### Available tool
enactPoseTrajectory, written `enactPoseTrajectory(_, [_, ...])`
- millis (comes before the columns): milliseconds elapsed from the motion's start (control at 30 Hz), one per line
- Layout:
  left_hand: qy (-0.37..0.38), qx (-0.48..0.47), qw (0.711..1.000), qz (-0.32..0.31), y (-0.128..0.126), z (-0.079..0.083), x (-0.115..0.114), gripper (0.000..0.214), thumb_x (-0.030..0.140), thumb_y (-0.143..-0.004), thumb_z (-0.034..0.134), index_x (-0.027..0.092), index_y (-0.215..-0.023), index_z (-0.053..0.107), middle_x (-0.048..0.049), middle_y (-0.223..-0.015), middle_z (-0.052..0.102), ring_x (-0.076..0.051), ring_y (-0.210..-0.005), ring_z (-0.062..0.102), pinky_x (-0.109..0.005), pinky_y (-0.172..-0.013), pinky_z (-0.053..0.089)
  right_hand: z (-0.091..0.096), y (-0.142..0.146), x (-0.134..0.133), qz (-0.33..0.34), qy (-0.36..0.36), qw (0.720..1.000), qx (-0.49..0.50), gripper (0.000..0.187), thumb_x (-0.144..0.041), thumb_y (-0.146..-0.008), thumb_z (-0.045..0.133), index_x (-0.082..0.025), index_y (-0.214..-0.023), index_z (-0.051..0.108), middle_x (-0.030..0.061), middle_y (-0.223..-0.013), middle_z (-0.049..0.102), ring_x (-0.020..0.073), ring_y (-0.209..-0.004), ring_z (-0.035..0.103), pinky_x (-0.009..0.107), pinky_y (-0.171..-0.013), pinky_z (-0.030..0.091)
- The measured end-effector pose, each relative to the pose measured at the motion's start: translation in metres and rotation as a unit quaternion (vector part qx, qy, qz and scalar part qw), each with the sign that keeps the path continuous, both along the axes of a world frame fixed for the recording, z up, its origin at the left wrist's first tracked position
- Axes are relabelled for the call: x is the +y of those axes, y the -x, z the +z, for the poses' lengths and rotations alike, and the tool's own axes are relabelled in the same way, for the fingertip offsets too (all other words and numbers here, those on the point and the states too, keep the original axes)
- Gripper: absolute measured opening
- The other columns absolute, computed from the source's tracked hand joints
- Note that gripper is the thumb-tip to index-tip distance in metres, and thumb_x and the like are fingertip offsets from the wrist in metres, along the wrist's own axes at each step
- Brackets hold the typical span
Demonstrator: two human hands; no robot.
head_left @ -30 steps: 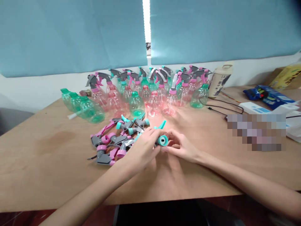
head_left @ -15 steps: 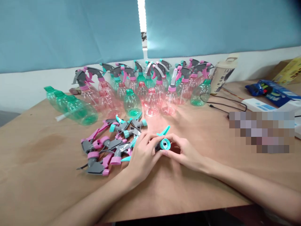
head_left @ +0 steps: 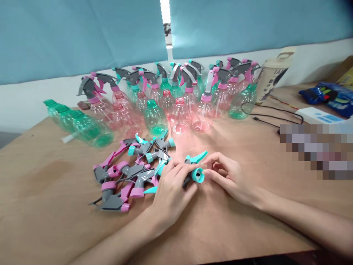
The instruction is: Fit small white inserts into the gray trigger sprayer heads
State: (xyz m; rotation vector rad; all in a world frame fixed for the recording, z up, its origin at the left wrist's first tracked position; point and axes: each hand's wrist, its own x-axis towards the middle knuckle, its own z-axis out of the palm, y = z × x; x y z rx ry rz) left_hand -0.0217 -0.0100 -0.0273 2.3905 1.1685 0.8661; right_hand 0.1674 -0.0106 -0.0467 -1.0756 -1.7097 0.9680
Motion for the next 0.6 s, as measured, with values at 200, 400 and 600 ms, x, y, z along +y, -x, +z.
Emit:
enactPoseTrajectory(200, [0.029,0.014,0.999,0.001,0.001,0.001,0.0,0.034,0.004,-0.077,0.064,0.02,-0.107,0.06,-0.0026,-0.092,0.065,-0.021,-0.09,0.05,-0.035,-0.08,0.042,-0.001,-0.001,-0.009,-0.003,-0.186,0.982,-0.005,0.026,-0.019,-0.081,0.065,-0.019,-0.104,0.051,0.0041,-0.088,0.059,0.0136,-0.07,0.059,0.024,-0.051,0.049])
enactPoseTrajectory(400, [0.034,0.019,0.999,0.004,-0.001,0.004,0.002,0.025,0.011,-0.078,0.067,0.017,-0.102,0.062,-0.0036,-0.088,0.062,-0.021,-0.088,0.05,-0.034,-0.078,0.043,0.002,0.0,-0.015,-0.034,-0.243,0.963,-0.111,0.037,-0.021,-0.081,0.066,-0.016,-0.113,0.048,0.0072,-0.092,0.065,0.0119,-0.066,0.06,0.022,-0.048,0.048])
enactPoseTrajectory(600, [0.024,0.019,0.999,0.007,-0.001,0.001,0.002,0.034,0.01,-0.078,0.066,0.019,-0.11,0.059,-0.0039,-0.094,0.062,-0.021,-0.089,0.051,-0.035,-0.079,0.044,0.0,0.001,-0.019,-0.037,-0.218,0.966,-0.137,0.038,-0.026,-0.082,0.066,-0.016,-0.115,0.05,0.0108,-0.104,0.067,0.0151,-0.081,0.064,0.021,-0.049,0.047])
